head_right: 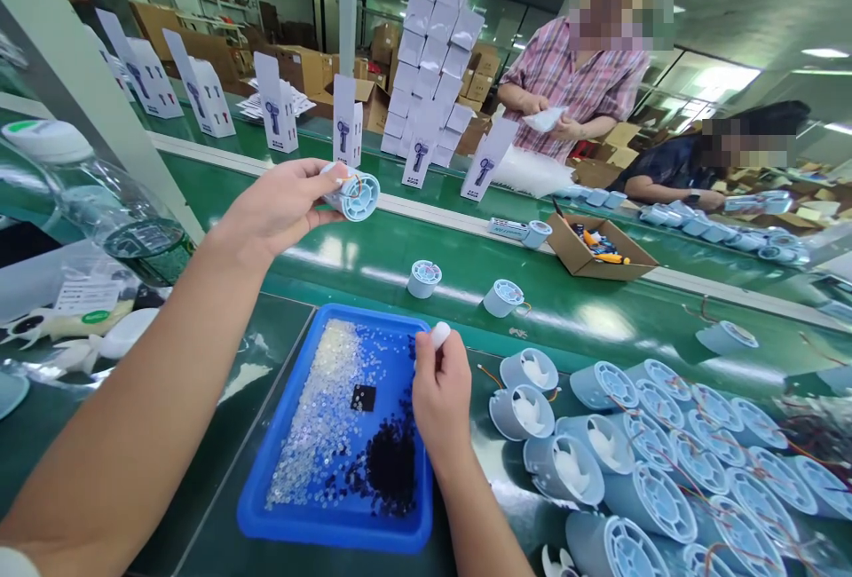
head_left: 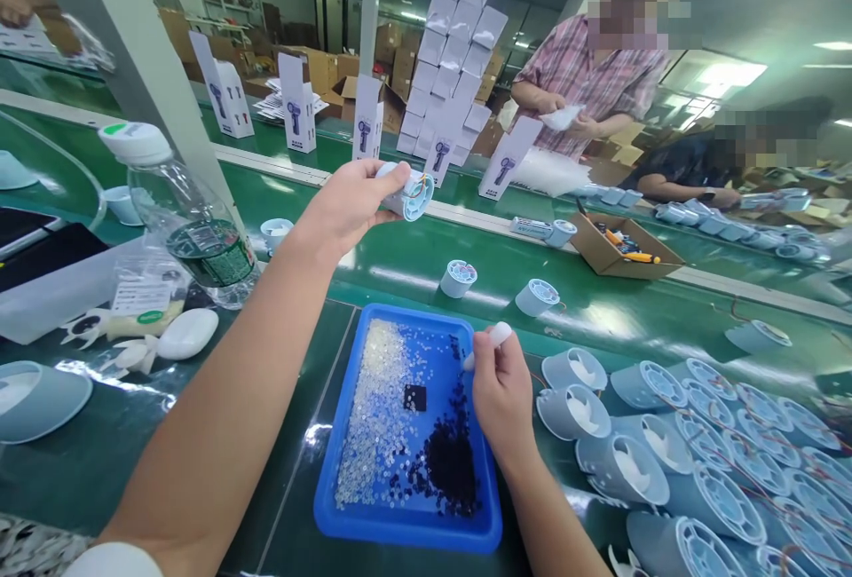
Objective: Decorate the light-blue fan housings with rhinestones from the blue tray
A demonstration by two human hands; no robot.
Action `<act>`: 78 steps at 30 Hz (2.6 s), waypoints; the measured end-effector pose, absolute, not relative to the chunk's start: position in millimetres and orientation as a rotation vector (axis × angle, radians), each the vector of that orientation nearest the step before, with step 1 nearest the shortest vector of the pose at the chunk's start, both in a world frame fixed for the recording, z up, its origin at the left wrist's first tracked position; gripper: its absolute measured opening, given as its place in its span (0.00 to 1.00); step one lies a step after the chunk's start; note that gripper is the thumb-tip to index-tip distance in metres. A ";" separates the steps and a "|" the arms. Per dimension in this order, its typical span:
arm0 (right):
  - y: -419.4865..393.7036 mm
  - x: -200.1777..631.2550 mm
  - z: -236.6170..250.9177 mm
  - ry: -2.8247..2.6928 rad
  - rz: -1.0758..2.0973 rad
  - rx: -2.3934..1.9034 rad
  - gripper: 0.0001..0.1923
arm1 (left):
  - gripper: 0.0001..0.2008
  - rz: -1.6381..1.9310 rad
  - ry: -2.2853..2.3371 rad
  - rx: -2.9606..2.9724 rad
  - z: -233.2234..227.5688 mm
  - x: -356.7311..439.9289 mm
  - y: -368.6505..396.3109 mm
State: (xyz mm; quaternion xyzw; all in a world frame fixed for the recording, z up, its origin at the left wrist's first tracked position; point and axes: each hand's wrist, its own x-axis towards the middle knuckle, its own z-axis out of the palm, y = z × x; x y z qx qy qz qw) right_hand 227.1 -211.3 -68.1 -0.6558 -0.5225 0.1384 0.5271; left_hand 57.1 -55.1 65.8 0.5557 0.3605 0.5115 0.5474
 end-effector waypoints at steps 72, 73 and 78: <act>-222.2 202.4 -41.9 -0.989 0.739 -1.218 0.23 | 0.22 1.316 1.226 1.713 38.8 156.1 -132.8; -223.4 200.6 -42.1 -0.956 0.745 -1.189 0.23 | 0.21 1.329 1.237 1.704 41.4 157.7 -136.2; -227.1 201.3 -41.5 -0.891 0.737 -1.145 0.24 | 0.18 1.250 1.110 1.185 46.2 161.3 -143.0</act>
